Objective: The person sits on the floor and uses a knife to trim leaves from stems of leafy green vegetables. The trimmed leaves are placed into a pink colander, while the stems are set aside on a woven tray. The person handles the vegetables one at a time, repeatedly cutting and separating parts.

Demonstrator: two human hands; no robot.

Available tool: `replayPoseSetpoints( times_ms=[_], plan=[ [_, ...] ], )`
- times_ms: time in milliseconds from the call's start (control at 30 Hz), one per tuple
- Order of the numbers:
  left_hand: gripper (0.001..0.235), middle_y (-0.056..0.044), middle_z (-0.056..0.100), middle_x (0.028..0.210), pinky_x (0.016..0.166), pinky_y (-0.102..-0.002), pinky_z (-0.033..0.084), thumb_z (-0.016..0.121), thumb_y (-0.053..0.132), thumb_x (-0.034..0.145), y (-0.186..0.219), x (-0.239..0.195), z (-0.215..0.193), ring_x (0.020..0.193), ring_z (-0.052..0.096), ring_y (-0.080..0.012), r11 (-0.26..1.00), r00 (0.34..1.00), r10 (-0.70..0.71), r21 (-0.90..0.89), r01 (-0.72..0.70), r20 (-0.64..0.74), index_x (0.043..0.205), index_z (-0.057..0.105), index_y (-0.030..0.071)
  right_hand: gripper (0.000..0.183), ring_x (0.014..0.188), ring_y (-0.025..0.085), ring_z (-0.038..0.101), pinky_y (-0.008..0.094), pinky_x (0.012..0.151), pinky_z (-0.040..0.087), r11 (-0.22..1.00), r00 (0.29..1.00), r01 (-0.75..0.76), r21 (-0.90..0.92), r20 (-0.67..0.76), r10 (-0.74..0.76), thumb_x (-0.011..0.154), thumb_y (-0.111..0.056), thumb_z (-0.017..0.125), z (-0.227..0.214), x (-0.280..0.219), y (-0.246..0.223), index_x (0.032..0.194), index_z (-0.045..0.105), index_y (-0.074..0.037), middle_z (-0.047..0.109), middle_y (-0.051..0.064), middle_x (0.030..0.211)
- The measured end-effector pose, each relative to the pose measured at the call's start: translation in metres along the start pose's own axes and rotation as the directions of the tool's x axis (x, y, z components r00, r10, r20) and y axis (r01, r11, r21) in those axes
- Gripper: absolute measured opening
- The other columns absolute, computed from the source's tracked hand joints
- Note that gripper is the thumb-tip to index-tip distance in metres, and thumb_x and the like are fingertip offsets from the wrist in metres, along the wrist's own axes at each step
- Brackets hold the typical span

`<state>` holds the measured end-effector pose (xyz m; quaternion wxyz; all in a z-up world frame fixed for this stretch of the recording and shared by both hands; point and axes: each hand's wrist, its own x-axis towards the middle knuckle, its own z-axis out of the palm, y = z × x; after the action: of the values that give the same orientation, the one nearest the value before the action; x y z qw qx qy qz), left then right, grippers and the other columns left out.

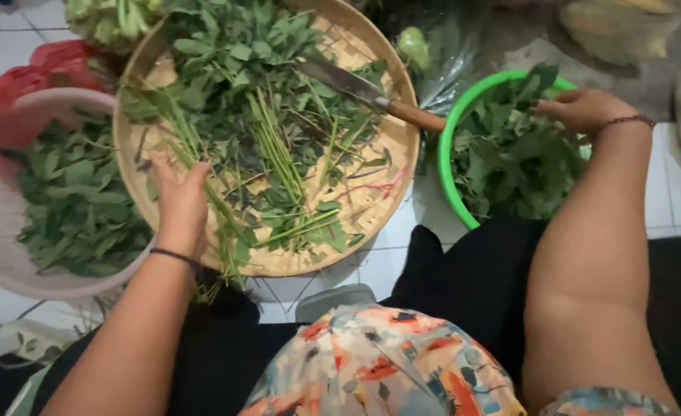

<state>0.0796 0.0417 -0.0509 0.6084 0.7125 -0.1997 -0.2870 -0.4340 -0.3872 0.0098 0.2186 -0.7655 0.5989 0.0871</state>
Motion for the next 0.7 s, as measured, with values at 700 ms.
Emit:
replayPoseSetpoints(
  times_ms=[700],
  plan=[
    [0.082,-0.024,0.054,0.146,0.104,-0.035,0.049,0.062,0.016,0.093,-0.128,0.028,0.087,0.128,0.058,-0.0278,0.972,0.919,-0.233,0.093,0.215,0.318,0.162,0.019,0.007,0.027,0.084,0.032,0.072,0.047,0.073,0.058,0.664,0.700,0.712,-0.227,0.155,-0.697,0.091,-0.041,0.066,0.174,-0.111,-0.352,0.096,0.079,-0.018,0.076,0.010,0.091]
  ],
)
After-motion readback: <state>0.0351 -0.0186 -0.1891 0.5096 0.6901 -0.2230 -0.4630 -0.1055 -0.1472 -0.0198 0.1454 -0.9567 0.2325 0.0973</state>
